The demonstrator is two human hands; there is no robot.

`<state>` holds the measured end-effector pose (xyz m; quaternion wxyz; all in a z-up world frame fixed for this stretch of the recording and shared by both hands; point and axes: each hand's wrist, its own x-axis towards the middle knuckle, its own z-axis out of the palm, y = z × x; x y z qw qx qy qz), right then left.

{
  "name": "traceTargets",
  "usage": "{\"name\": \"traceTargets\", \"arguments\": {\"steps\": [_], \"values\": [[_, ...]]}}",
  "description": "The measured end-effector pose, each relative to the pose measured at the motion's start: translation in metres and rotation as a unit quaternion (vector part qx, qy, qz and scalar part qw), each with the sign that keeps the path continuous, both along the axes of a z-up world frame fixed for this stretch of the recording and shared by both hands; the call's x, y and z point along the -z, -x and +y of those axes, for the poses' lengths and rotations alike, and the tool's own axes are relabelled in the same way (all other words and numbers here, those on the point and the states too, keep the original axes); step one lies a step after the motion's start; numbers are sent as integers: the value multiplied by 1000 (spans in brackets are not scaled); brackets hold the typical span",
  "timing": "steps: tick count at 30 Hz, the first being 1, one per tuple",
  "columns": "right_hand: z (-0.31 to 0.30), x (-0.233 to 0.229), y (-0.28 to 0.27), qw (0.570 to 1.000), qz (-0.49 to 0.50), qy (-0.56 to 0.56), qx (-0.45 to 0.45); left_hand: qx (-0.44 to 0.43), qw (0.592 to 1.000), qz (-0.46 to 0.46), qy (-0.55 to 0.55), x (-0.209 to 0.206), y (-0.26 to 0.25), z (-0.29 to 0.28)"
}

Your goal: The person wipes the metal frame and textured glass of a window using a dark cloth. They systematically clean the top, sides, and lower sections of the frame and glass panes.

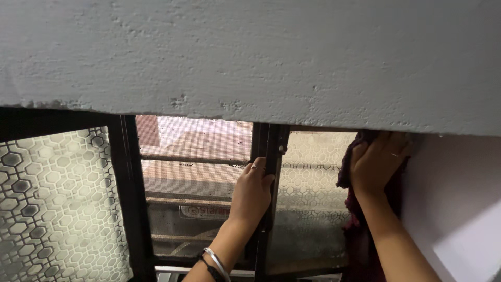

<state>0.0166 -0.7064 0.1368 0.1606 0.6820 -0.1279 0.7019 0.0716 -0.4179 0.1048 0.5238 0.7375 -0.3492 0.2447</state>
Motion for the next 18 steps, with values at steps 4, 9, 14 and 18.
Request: {"name": "traceTargets", "arguments": {"steps": [4,9,14,18], "values": [[4,2,4,1000,-6,0,-27,2,1000,-11,12,2,-2,-1],[11,26,6,999,10,-49,-10,-3,999,-22,23,4,-3,-2],[22,63,10,997,18,-62,-31,-1,1000,-5,15,3,0,-1],[32,93,0,994,-6,-93,-57,-16,1000,-2,7,2,1,-2]]}}
